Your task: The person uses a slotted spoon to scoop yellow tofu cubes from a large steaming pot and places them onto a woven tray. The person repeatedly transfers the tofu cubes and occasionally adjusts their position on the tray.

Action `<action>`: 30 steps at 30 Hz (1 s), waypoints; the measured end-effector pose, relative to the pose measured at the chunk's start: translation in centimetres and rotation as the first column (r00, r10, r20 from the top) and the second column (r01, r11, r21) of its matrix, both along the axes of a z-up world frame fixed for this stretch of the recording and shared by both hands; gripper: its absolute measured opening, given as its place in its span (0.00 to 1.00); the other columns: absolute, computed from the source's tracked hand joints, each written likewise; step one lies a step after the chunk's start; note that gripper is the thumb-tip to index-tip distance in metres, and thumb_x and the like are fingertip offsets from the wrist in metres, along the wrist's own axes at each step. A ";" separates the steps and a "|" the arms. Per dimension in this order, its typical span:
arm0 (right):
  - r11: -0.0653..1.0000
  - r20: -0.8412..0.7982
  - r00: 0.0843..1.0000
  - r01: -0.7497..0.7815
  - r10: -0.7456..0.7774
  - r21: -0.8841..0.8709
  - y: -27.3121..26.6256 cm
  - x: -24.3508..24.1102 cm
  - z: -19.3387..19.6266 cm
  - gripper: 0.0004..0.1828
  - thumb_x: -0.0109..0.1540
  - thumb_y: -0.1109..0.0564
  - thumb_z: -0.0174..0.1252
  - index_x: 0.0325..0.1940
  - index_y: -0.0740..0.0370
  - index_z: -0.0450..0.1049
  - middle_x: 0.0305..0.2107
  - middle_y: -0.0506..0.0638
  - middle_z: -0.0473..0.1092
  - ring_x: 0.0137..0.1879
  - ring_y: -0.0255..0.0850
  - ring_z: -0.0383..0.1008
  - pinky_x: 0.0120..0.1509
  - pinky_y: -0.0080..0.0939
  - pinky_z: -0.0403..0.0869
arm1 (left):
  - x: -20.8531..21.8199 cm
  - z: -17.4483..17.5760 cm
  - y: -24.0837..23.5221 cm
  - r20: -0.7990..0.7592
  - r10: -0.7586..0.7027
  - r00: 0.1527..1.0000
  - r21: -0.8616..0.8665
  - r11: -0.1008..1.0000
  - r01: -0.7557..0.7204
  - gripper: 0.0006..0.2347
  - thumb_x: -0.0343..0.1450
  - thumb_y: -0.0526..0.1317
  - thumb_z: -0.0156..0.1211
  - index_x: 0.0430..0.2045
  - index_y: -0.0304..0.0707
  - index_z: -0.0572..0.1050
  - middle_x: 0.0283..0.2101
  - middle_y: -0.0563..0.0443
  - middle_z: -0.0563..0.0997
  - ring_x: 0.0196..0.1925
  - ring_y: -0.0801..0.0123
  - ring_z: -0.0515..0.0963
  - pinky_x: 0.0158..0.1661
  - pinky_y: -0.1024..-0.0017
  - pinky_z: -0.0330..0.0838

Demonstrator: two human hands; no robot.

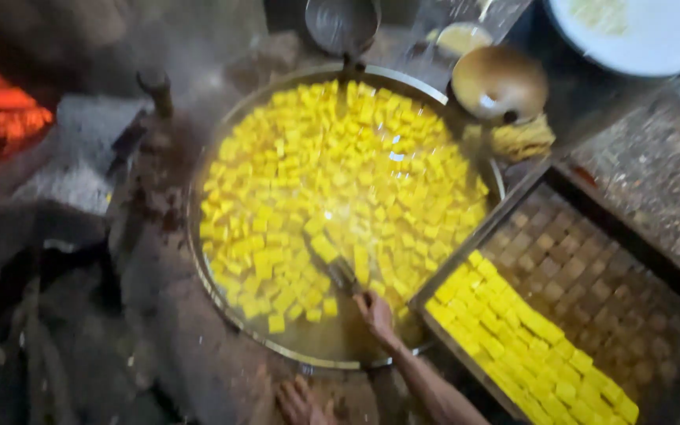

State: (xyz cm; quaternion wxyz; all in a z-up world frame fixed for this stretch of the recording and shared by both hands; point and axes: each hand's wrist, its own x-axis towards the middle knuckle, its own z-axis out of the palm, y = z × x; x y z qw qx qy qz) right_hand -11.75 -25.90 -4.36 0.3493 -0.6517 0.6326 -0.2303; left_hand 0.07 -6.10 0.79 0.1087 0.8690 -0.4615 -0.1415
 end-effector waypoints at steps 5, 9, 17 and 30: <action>0.999 0.068 0.998 0.010 -0.012 0.037 2.7 -5.0 -0.4 0.15 0.64 0.49 0.64 0.46 0.63 0.78 0.31 0.59 0.78 0.34 0.47 0.78 0.41 0.45 0.74 | -0.2 0.4 5.0 -0.064 -0.009 0.998 0.046 0.999 0.012 0.41 0.63 0.49 0.71 0.66 0.25 0.54 0.70 0.24 0.53 0.72 0.28 0.49 0.67 0.37 0.45; 0.992 0.155 0.985 0.061 -0.078 0.110 5.7 -7.7 2.5 0.17 0.61 0.50 0.67 0.46 0.65 0.78 0.30 0.56 0.77 0.34 0.40 0.76 0.40 0.40 0.74 | -0.1 2.6 5.3 -0.085 -0.021 0.996 0.007 1.000 0.021 0.40 0.64 0.47 0.69 0.67 0.22 0.54 0.70 0.20 0.50 0.72 0.26 0.48 0.67 0.35 0.42; 0.973 0.113 0.993 -0.044 0.018 0.228 4.5 -5.7 5.4 0.19 0.62 0.47 0.65 0.44 0.67 0.79 0.27 0.51 0.78 0.31 0.36 0.78 0.37 0.38 0.75 | -0.1 4.1 4.9 -0.143 0.010 0.990 0.058 0.998 -0.002 0.41 0.65 0.46 0.68 0.68 0.21 0.51 0.70 0.19 0.49 0.73 0.26 0.47 0.68 0.37 0.41; 0.981 0.189 0.980 -0.093 0.059 0.173 1.2 3.9 1.2 0.20 0.64 0.47 0.63 0.43 0.69 0.80 0.31 0.54 0.79 0.34 0.38 0.79 0.40 0.40 0.75 | -0.1 3.6 4.8 -0.141 0.003 0.990 0.092 0.996 0.010 0.41 0.64 0.46 0.69 0.67 0.22 0.51 0.70 0.19 0.49 0.72 0.27 0.47 0.68 0.37 0.41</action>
